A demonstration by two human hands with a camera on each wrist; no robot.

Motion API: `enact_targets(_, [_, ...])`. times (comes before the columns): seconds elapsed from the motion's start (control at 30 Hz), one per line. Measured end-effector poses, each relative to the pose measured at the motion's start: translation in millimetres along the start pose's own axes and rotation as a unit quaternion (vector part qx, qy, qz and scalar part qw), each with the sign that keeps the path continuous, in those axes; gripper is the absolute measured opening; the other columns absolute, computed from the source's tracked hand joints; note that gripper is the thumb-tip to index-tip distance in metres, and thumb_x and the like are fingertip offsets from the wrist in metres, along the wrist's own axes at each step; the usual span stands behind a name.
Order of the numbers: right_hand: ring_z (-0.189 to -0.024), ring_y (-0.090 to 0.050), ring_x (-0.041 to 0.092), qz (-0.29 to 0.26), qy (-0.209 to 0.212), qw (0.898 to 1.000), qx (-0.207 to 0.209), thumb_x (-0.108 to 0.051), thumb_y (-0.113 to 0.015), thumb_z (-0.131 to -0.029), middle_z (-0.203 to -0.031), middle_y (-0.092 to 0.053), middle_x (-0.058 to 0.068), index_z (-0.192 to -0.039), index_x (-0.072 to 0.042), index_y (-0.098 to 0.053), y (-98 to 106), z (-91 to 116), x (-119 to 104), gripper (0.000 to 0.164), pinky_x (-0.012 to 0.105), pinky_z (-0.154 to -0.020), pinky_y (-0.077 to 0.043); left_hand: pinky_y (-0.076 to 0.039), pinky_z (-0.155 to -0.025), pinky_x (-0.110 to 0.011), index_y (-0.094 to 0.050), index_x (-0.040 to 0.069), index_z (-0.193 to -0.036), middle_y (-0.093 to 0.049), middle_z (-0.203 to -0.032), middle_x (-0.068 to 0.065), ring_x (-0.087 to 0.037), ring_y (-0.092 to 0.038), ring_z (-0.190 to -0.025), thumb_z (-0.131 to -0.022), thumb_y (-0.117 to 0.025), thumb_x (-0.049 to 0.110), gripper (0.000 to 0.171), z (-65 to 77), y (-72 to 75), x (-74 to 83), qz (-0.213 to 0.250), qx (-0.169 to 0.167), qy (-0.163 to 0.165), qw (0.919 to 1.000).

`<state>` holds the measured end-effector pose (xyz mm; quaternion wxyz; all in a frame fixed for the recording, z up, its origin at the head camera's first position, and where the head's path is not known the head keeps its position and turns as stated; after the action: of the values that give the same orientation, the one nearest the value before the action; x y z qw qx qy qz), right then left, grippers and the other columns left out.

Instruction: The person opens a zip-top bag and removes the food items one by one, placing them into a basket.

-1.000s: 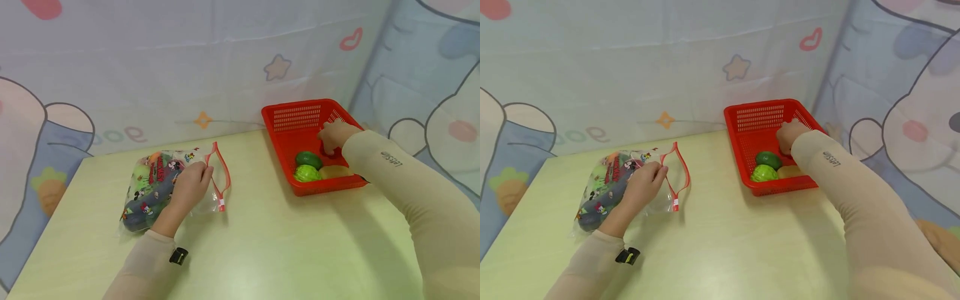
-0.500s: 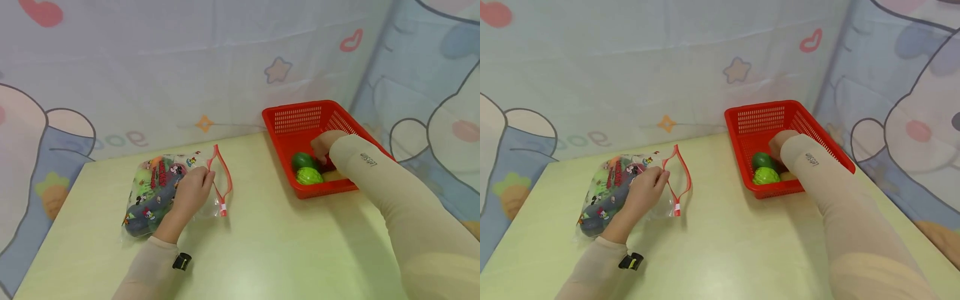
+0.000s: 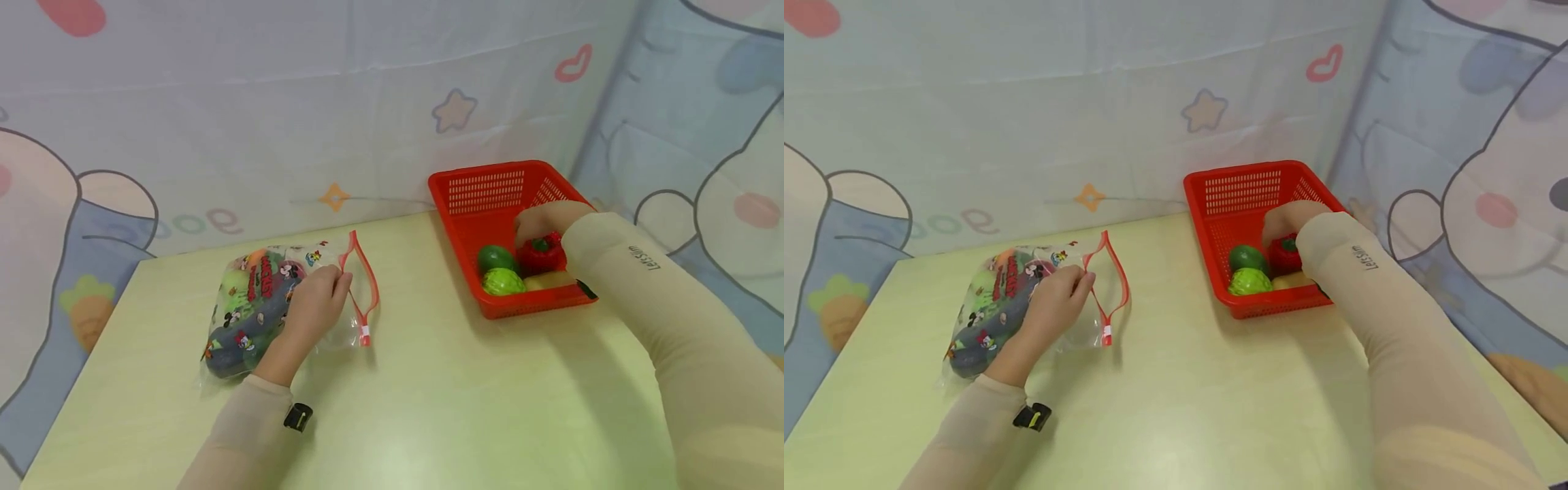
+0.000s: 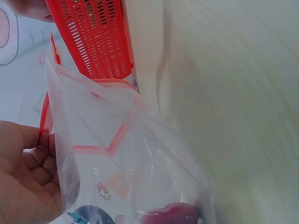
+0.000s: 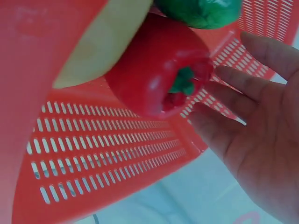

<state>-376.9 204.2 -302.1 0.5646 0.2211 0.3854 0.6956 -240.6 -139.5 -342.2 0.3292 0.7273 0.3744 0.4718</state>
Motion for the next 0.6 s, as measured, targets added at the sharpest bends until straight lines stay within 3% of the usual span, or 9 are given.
enact_targets(0.1, [-0.121, -0.039, 0.042, 0.003, 0.025, 0.999, 0.030, -0.025, -0.050, -0.089, -0.135, -0.039, 0.028, -0.133, 0.006, -0.037, 7, 2, -9, 0.055, 0.055, -0.099, -0.035, -0.026, -0.050, -0.027, -0.043, 0.008, -0.064, -0.037, -0.058, -0.002, -0.016, -0.033, -0.052, -0.095, -0.048, 0.021, 0.034, -1.7, 0.8, -1.1, 0.001, 0.003, 0.002, 1.0000])
enact_targets(0.2, [-0.117, -0.045, 0.038, 0.034, 0.060, 0.994, 0.081, -0.025, -0.051, -0.091, -0.129, -0.049, 0.023, -0.127, 0.002, -0.046, 14, 4, -29, 0.046, 0.053, -0.098, -0.037, -0.026, -0.050, -0.027, -0.042, 0.009, -0.063, -0.036, -0.058, -0.002, -0.015, -0.032, -0.052, -0.095, -0.048, 0.022, 0.035, -3.7, 0.0, -1.2, 0.000, 0.004, 0.008, 1.0000])
enact_targets(0.27, [-0.112, -0.050, 0.033, 0.065, 0.104, 0.984, 0.129, -0.024, -0.052, -0.090, -0.120, -0.057, 0.017, -0.120, -0.002, -0.054, 17, 6, -52, 0.036, 0.050, -0.097, -0.039, -0.025, -0.050, -0.027, -0.042, 0.009, -0.063, -0.036, -0.058, -0.002, -0.016, -0.032, -0.052, -0.095, -0.048, 0.022, 0.035, -5.1, -0.4, -0.6, -0.001, 0.004, 0.015, 0.9999])
enact_targets(0.37, [-0.101, -0.055, 0.027, 0.112, 0.180, 0.959, 0.185, -0.021, -0.054, -0.090, -0.107, -0.063, 0.010, -0.109, -0.006, -0.060, 16, 12, -93, 0.025, 0.044, -0.095, -0.042, -0.025, -0.050, -0.027, -0.042, 0.009, -0.063, -0.036, -0.058, -0.003, -0.016, -0.031, -0.052, -0.096, -0.046, 0.023, 0.036, -8.0, -1.4, 1.2, -0.002, 0.001, 0.023, 0.9997])
enact_targets(0.47, [-0.092, -0.056, 0.023, 0.135, 0.236, 0.944, 0.189, -0.018, -0.054, -0.090, -0.100, -0.064, 0.007, -0.104, -0.008, -0.062, 5, 20, -131, 0.019, 0.039, -0.091, -0.045, -0.025, -0.049, -0.026, -0.042, 0.009, -0.064, -0.037, -0.059, -0.002, -0.016, -0.032, -0.052, -0.097, -0.044, 0.024, 0.035, -10.9, -3.1, 3.8, -0.007, -0.009, 0.030, 0.9995])
enact_targets(0.6, [-0.090, -0.056, 0.020, 0.142, 0.283, 0.936, 0.157, -0.016, -0.050, -0.093, -0.099, -0.064, 0.005, -0.104, -0.008, -0.062, -20, 19, -164, 0.018, 0.034, -0.087, -0.047, -0.026, -0.049, -0.026, -0.044, 0.009, -0.066, -0.039, -0.059, -0.003, -0.016, -0.033, -0.052, -0.097, -0.042, 0.025, 0.035, -12.6, -6.2, 7.2, -0.011, -0.019, 0.040, 0.9990])
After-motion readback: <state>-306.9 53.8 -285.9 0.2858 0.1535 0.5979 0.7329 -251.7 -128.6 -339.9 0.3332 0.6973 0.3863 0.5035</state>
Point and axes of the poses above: each hand's wrist, its own z-axis away from the middle knuckle, its own y-axis out of the back of the hand, x = y × z, the point moved 3 cm from there along -z, towards the middle knuckle
